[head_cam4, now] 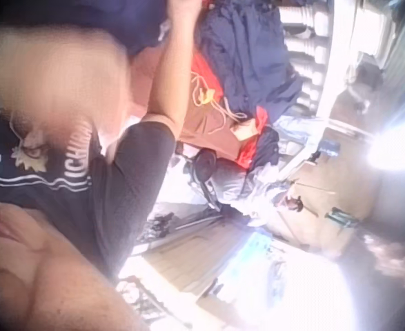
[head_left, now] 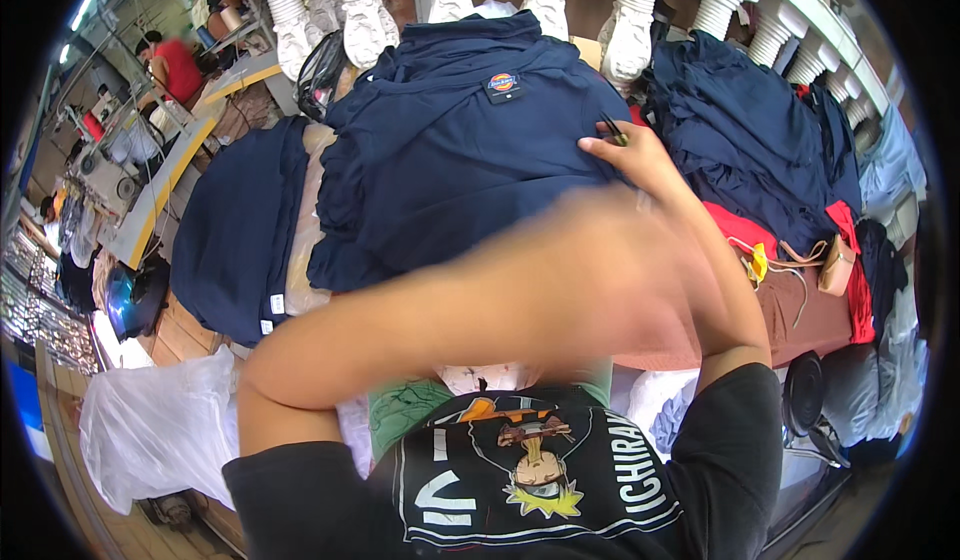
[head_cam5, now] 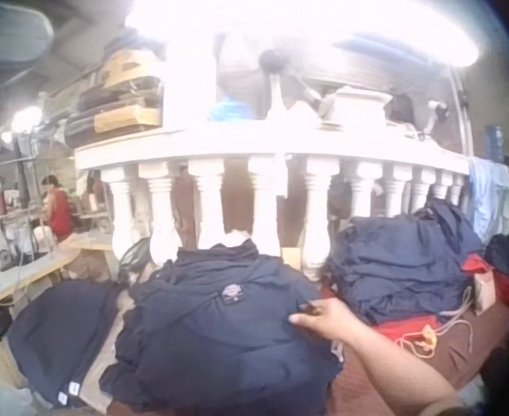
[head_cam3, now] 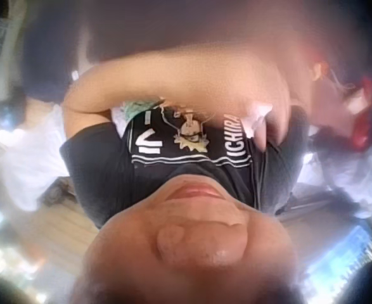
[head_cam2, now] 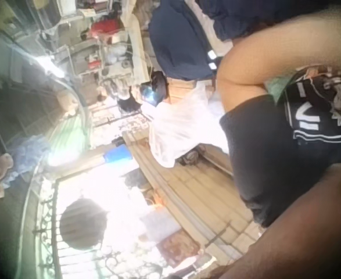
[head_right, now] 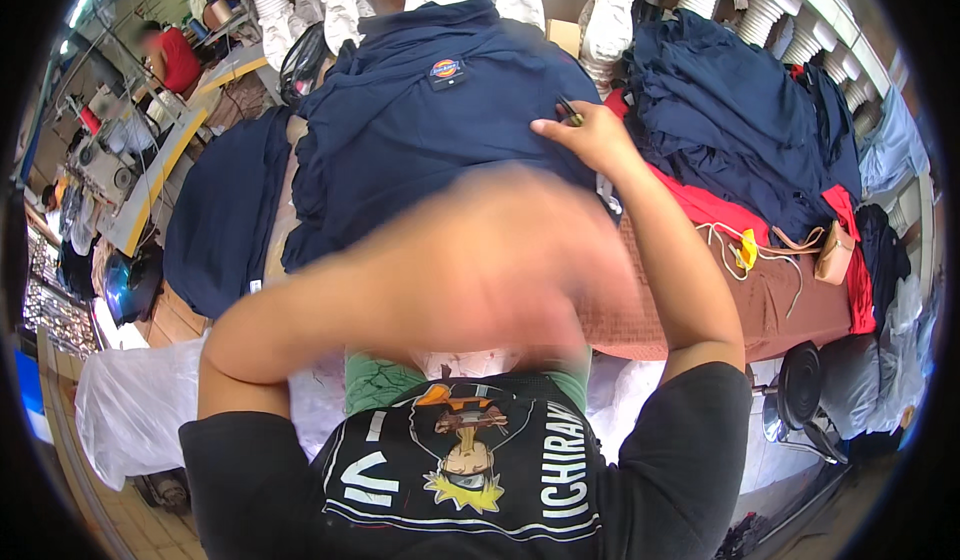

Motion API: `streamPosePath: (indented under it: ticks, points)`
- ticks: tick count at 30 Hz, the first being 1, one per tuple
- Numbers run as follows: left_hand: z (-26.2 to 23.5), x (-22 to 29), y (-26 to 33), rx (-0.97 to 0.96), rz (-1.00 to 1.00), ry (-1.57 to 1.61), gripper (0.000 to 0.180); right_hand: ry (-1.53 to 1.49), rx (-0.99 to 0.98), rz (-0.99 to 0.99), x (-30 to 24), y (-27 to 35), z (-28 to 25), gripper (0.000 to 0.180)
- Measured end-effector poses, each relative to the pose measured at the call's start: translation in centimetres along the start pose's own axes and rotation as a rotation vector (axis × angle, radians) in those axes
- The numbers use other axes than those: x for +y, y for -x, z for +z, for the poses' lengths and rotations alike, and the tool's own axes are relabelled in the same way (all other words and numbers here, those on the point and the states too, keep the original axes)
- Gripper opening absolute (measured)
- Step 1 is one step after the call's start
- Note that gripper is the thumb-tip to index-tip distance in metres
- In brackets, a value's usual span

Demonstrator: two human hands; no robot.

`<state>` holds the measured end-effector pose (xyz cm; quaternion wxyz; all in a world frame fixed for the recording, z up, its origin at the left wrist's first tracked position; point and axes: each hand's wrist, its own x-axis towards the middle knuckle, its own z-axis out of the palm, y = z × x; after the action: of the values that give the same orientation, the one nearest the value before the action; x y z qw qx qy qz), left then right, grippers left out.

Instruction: The person trims excess threads from navy blue shirts using snips. The person handles the shirts one by one from a stack, identifying loose threads on the fabric, seams, and brand tags, and cuts them away.

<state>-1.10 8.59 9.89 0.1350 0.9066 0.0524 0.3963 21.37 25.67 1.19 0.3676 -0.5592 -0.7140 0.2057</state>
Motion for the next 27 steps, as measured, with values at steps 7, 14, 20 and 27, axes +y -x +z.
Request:
streamPosePath:
  ticks: [7,14,20,27]
  points:
    - [-11.0,-11.8,6.4,0.088,-0.541,-0.791,0.109,-0.340,-0.093,-0.292,-11.4,2.4,-6.1,0.049]
    - [-15.0,-9.3,-2.7,-0.176,-0.732,-0.300,0.063,-0.327,0.393,-0.593,-20.6,3.6,-13.9,0.030]
    - [-16.4,-3.4,-5.7,0.532,-1.276,0.345,0.040,-0.190,0.502,-0.243,-14.8,-2.5,-14.7,0.043]
    - [-19.7,-3.1,-4.8,0.603,-0.772,0.389,0.041,-0.729,0.733,-0.545,-22.3,7.5,-12.1,0.046]
